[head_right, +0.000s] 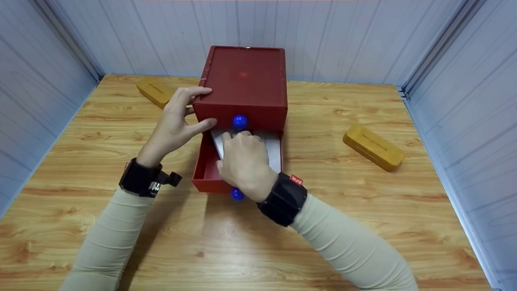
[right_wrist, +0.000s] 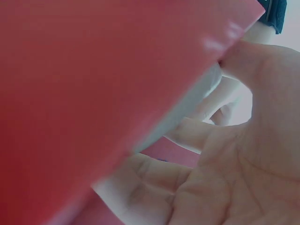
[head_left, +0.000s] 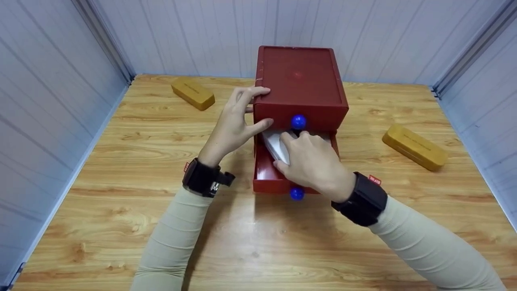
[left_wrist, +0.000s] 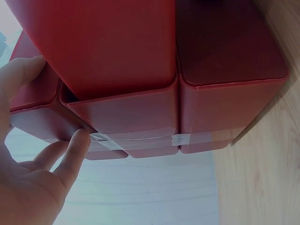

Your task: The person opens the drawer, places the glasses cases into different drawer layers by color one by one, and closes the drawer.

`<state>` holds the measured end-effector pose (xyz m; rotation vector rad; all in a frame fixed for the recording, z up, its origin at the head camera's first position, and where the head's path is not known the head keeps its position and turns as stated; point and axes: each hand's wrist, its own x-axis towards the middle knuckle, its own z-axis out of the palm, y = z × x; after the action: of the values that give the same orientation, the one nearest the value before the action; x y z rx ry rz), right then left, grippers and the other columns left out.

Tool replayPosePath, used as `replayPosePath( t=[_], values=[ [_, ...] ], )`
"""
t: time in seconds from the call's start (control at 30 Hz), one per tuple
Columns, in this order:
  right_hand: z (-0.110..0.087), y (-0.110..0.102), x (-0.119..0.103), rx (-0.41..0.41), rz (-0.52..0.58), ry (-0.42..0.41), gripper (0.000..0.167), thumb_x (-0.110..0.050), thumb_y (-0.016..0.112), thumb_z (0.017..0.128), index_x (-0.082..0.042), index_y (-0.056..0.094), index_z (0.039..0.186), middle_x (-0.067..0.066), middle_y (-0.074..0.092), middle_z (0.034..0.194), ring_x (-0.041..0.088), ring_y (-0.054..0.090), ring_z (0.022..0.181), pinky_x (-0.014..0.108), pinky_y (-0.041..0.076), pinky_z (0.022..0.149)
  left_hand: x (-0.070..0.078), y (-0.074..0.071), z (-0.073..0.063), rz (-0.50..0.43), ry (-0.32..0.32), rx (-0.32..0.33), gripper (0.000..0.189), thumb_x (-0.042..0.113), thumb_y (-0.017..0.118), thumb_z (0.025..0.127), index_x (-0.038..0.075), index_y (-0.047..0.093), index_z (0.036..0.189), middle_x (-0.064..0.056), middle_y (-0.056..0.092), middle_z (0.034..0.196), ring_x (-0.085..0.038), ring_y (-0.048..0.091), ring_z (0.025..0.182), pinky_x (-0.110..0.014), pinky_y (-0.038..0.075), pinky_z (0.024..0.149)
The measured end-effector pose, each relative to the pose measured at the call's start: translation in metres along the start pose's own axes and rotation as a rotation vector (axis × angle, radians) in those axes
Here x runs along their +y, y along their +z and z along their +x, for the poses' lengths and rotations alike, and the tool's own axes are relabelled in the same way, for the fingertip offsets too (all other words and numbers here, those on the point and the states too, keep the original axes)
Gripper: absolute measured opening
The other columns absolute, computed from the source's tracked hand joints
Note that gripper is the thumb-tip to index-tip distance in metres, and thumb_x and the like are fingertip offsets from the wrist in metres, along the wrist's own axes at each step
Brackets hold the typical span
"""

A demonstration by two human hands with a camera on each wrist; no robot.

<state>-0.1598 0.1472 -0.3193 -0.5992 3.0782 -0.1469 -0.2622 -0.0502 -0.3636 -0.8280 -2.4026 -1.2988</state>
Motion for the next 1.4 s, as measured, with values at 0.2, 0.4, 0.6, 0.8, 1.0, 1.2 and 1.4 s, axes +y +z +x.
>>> replayPosePath(
  t=[0.2,0.4,0.6,0.8,1.0,1.2,1.4],
  values=[
    [0.003,0.004,-0.01,-0.069,0.005,0.029,0.06,-0.046,0.072,0.099,-0.004,0.057,0.14,0.027,0.069,0.112,0.043,0.069,0.104,0.054,0.061,0.085,0.0,-0.001,-0.001,0.005,-0.003,0.006,0.061,0.025,0.085,0.094,0.023,0.056,0.148,-0.008,0.051,0.139,-0.02,0.064,0.123,-0.023,0.056,0.099],
    [0.007,0.006,-0.013,-0.129,0.026,0.046,0.062,-0.046,0.071,0.098,-0.006,0.054,0.142,0.029,0.069,0.116,0.044,0.069,0.11,0.054,0.06,0.089,0.001,0.0,0.0,-0.006,0.003,0.002,0.061,0.025,0.085,0.094,0.023,0.057,0.148,-0.007,0.052,0.139,-0.019,0.063,0.124,-0.024,0.056,0.1],
    [0.012,0.007,-0.014,-0.165,0.059,0.07,0.07,-0.052,0.071,0.097,-0.008,0.049,0.147,0.027,0.067,0.118,0.043,0.069,0.111,0.053,0.06,0.089,0.001,0.0,-0.001,-0.009,0.004,0.0,0.061,0.025,0.084,0.094,0.023,0.057,0.148,-0.008,0.052,0.138,-0.02,0.065,0.122,-0.027,0.057,0.1],
    [0.016,0.01,-0.017,-0.206,0.09,0.073,0.079,-0.061,0.068,0.096,-0.01,0.043,0.151,0.026,0.066,0.124,0.043,0.068,0.116,0.054,0.059,0.094,0.001,0.0,-0.001,0.001,0.017,0.008,0.061,0.023,0.084,0.094,0.021,0.057,0.148,-0.008,0.052,0.138,-0.018,0.06,0.126,-0.025,0.056,0.1],
    [0.019,0.012,-0.017,-0.219,0.143,0.07,0.081,-0.06,0.07,0.095,-0.01,0.04,0.152,0.028,0.07,0.122,0.044,0.07,0.112,0.054,0.06,0.092,0.001,0.0,-0.001,0.001,0.012,0.006,0.061,0.024,0.084,0.094,0.022,0.056,0.148,-0.008,0.052,0.138,-0.019,0.064,0.123,-0.026,0.057,0.1],
    [0.022,0.011,-0.018,-0.272,0.183,0.058,0.082,-0.057,0.071,0.097,-0.01,0.035,0.154,0.025,0.071,0.118,0.04,0.073,0.106,0.052,0.061,0.088,0.0,-0.001,-0.002,0.006,0.019,0.013,0.061,0.023,0.085,0.094,0.021,0.056,0.148,-0.008,0.052,0.138,-0.018,0.062,0.125,-0.024,0.056,0.1],
    [0.024,0.012,-0.017,-0.288,0.227,0.034,0.075,-0.052,0.071,0.098,-0.01,0.037,0.15,0.02,0.072,0.108,0.035,0.075,0.099,0.048,0.061,0.084,0.0,-0.001,-0.002,0.007,0.011,0.009,0.061,0.023,0.084,0.094,0.022,0.056,0.148,-0.008,0.051,0.14,-0.017,0.06,0.128,-0.026,0.056,0.102]
  ],
)
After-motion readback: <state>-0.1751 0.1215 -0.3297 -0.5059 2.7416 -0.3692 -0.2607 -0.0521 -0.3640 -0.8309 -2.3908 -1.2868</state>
